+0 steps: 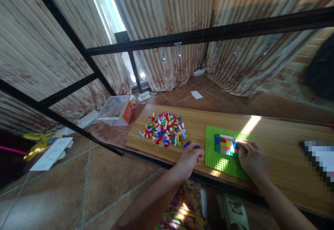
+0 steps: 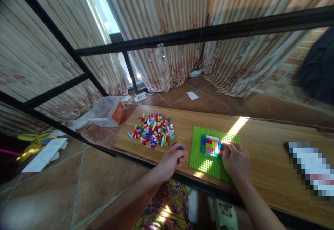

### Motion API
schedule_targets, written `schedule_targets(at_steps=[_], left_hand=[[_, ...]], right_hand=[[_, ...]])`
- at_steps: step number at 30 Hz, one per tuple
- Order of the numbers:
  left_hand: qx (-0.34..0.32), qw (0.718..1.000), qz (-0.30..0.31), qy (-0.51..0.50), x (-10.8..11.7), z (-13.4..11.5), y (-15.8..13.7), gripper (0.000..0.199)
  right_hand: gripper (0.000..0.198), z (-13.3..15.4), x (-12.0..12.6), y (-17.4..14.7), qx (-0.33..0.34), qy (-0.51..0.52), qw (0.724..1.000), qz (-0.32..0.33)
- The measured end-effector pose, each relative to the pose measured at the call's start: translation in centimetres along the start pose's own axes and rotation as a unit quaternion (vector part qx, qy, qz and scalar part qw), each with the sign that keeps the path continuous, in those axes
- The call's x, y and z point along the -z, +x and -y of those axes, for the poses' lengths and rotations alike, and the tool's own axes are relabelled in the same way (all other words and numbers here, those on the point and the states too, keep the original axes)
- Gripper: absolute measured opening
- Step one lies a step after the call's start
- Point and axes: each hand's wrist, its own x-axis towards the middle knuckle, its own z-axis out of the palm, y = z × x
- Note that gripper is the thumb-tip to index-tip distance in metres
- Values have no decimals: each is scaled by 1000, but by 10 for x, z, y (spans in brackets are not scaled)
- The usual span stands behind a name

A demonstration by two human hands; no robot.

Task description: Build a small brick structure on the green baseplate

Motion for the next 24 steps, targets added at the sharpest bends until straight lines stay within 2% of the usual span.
schedule_targets(at_steps=[4, 12, 14, 18, 21, 24], left_hand=[[-6, 1000, -24, 13, -2, 4, 1, 17], [-27, 999, -38, 26, -3, 7, 4, 31], [-28, 999, -27, 15, -2, 8, 5, 37], [2, 999, 37, -31, 4, 11, 2, 44], [34, 994, 82, -70, 12, 11, -2, 40], [36, 989, 105, -99, 22, 11, -9, 38]], right_hand=[[28, -1, -1, -1, -3, -4, 1000, 6], [26, 0, 0, 0, -8, 7, 1000, 1], [27, 2, 0, 0, -12, 10, 1000, 3], [31, 3, 3, 0, -22, 27, 999, 10], [34, -1, 6, 0, -70, 72, 995, 20], [36, -2, 16, 7, -180, 115, 977, 27]])
